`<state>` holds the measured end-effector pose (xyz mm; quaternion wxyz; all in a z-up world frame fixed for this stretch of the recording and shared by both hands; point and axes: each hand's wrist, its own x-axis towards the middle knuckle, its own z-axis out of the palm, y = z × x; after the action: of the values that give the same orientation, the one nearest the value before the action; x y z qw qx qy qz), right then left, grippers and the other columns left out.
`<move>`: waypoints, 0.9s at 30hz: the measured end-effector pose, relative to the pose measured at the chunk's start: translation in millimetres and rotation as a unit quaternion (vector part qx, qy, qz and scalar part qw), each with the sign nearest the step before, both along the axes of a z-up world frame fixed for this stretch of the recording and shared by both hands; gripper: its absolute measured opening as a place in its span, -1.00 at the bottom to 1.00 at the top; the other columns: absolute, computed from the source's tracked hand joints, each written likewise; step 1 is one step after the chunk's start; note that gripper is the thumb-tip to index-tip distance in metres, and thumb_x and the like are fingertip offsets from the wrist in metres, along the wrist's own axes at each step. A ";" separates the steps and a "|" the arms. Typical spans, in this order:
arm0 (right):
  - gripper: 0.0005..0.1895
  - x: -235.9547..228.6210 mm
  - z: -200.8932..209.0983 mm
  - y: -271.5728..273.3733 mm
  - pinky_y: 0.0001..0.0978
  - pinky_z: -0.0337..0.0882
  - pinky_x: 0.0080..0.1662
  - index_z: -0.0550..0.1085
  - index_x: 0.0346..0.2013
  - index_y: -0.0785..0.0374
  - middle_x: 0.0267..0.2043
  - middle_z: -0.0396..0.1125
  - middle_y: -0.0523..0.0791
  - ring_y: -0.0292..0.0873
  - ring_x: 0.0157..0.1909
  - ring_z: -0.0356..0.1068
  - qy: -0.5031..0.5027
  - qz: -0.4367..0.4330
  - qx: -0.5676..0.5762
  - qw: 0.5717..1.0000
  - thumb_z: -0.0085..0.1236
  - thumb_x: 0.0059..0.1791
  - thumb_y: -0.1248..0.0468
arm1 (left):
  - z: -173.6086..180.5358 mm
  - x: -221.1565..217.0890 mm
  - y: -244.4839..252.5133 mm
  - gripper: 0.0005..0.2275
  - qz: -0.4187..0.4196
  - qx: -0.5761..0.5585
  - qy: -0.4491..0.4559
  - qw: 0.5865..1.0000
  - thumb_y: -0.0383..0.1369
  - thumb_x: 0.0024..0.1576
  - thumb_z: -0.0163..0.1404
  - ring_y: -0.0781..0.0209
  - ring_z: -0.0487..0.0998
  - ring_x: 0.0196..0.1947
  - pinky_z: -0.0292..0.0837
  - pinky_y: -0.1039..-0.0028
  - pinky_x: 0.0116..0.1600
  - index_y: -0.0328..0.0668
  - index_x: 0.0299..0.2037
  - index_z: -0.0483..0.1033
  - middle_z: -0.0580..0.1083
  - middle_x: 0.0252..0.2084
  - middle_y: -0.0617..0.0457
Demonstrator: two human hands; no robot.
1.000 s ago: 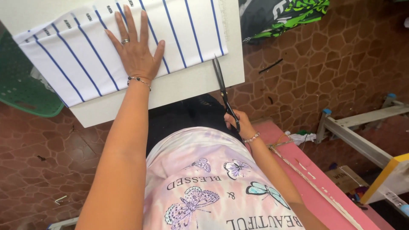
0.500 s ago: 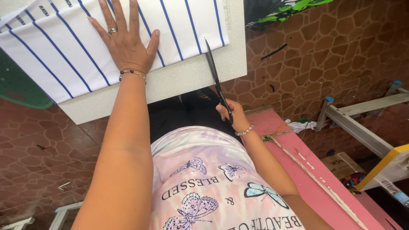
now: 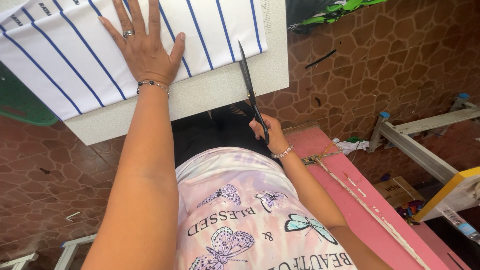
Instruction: Cutting strips of fabric along marked lines using scissors and handling small fabric pieces in a sewing environment.
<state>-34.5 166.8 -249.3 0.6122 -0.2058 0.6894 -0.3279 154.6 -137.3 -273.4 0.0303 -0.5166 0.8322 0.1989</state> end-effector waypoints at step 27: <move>-0.56 -1.0 -0.7 1.0 -0.53 0.30 -0.38 0.32 -0.57 0.08 -0.68 0.20 -0.24 -0.36 -0.59 0.21 0.017 -0.002 0.026 1.000 0.11 0.04 -0.10 | -4.4 2.0 -0.3 -0.36 -0.006 -0.020 0.058 0.998 0.12 0.43 -0.10 -0.42 -0.20 0.47 -0.56 -0.42 0.38 -0.18 0.55 0.20 -0.04 0.50 -0.30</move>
<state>-35.4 167.8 -250.0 0.6051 -0.1933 0.7084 -0.3076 156.6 -137.6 -277.8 -0.0268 -0.5000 0.8392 0.2120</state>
